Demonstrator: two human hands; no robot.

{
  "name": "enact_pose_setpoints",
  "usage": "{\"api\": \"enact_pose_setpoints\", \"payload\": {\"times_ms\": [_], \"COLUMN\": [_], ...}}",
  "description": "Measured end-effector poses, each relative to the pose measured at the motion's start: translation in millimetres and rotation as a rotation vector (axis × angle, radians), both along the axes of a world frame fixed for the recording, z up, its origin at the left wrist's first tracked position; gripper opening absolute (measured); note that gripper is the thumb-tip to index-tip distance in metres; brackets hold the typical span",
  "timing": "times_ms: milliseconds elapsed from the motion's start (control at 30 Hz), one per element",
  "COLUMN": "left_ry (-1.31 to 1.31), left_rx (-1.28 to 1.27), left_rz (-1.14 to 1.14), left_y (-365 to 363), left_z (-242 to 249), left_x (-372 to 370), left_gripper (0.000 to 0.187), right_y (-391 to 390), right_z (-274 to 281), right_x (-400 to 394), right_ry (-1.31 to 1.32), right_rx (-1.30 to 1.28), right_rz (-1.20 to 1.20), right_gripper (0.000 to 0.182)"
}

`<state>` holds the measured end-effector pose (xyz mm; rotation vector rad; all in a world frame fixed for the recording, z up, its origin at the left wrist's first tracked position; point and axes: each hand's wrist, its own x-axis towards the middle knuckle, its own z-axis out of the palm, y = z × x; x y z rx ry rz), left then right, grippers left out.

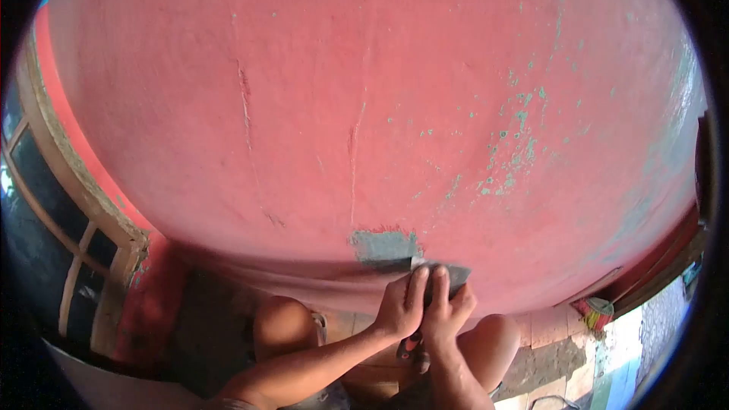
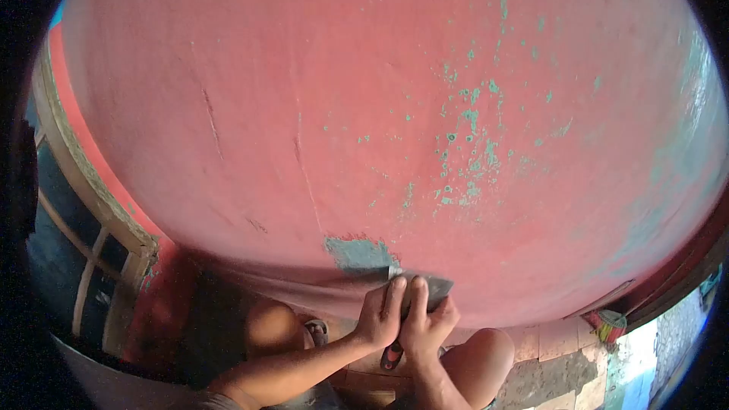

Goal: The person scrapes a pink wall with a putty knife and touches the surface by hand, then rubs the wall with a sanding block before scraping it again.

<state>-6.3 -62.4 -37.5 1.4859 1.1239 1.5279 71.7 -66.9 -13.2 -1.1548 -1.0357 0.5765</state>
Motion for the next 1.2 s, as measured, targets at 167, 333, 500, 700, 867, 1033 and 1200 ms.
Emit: {"api": "enact_pose_setpoints", "payload": {"times_ms": [167,333,500,700,867,1033,1200], "left_ry": [0.069,-0.005,-0.021,0.046,-0.054,0.010,0.476], "left_rx": [0.084,-0.072,0.029,-0.021,-0.027,-0.066,-0.050], "left_rz": [0.012,-0.047,-0.019,-0.024,-0.059,-0.099,-0.212], "left_y": [8,6,4,5,14,-1,-8], "left_z": [1,15,6,12,31,-19,16], "left_x": [2,-3,5,-1,-4,-10,-40], "left_gripper": [0.037,0.037,0.038,0.037,0.037,0.038,0.030], "right_y": [1,2,3,-1,8,1,-7], "right_z": [-5,11,2,3,31,-26,-8], "right_x": [8,6,3,9,8,6,33], "right_ry": [-0.099,0.068,0.087,-0.042,-0.109,-0.005,0.414], "right_rx": [-0.051,-0.078,0.012,-0.045,-0.040,-0.020,-0.150], "right_rz": [-0.021,0.074,0.008,0.007,0.031,0.047,0.203], "right_gripper": [0.028,0.027,0.027,0.027,0.027,0.024,0.021]}}
